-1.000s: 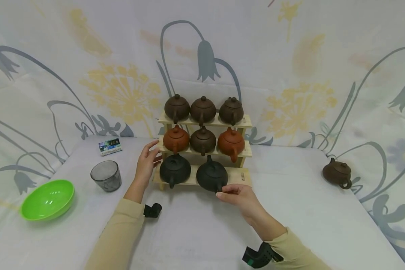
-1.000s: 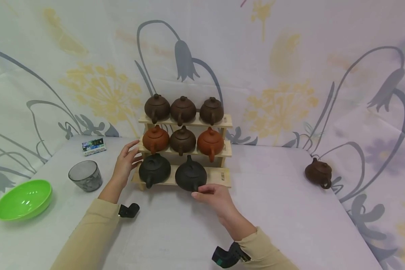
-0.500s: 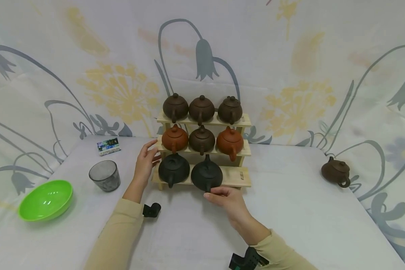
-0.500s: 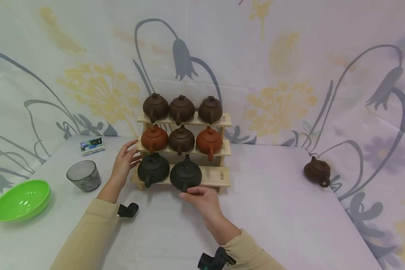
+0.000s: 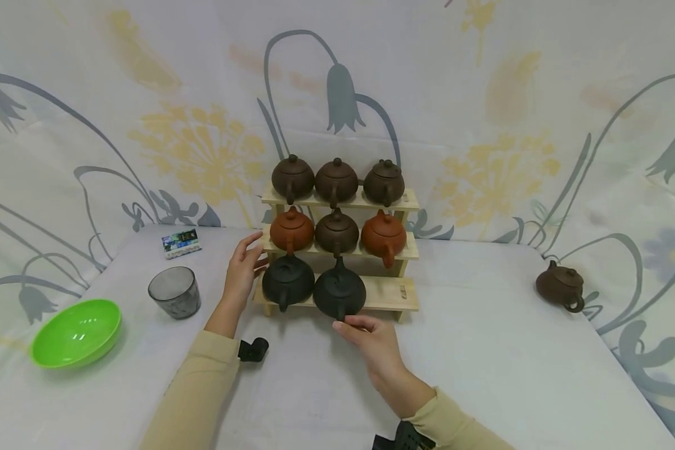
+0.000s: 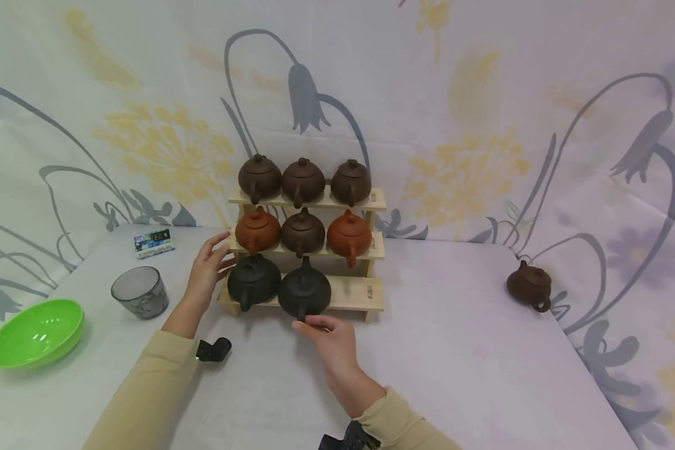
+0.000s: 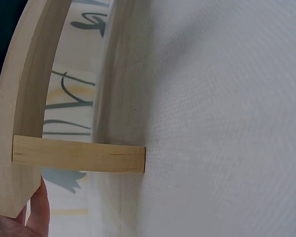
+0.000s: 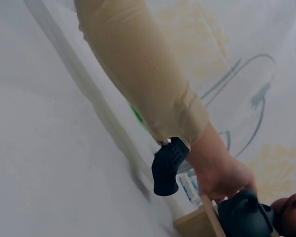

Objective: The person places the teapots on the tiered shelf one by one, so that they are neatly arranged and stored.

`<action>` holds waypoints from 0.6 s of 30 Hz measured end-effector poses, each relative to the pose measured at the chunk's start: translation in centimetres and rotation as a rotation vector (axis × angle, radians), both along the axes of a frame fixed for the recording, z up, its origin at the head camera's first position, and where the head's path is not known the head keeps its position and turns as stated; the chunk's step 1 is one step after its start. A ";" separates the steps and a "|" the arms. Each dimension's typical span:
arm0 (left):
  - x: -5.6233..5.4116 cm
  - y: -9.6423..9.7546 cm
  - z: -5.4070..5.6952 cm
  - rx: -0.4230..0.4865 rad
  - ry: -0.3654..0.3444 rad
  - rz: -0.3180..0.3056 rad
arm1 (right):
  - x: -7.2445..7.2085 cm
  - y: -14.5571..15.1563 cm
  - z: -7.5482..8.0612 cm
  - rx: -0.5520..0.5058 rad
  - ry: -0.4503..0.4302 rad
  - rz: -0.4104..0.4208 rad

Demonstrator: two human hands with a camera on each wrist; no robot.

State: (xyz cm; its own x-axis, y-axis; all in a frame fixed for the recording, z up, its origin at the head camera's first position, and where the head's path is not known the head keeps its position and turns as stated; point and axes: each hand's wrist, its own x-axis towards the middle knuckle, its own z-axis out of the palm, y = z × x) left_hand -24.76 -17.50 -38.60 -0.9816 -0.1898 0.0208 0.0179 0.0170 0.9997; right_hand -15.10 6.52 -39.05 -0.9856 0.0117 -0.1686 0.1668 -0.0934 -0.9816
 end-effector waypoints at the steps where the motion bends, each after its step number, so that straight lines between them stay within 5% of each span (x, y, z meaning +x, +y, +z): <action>1: 0.0 0.0 0.0 0.000 -0.001 -0.001 | 0.1 0.0 -0.1 -0.008 -0.004 -0.009; 8: 0.0 0.0 0.0 0.004 0.002 -0.002 | 0.3 -0.1 -0.1 -0.053 0.000 -0.055; 18: 0.1 0.0 -0.2 -0.011 0.028 -0.005 | -0.7 -0.3 0.8 0.011 -0.015 -0.016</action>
State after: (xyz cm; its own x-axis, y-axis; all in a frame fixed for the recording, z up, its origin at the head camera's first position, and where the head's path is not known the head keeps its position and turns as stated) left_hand -24.66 -17.50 -38.80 -0.9816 -0.1842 0.0507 0.0463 0.0281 0.9985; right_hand -15.78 6.19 -38.21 -0.9826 0.0295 -0.1834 0.1804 -0.0852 -0.9799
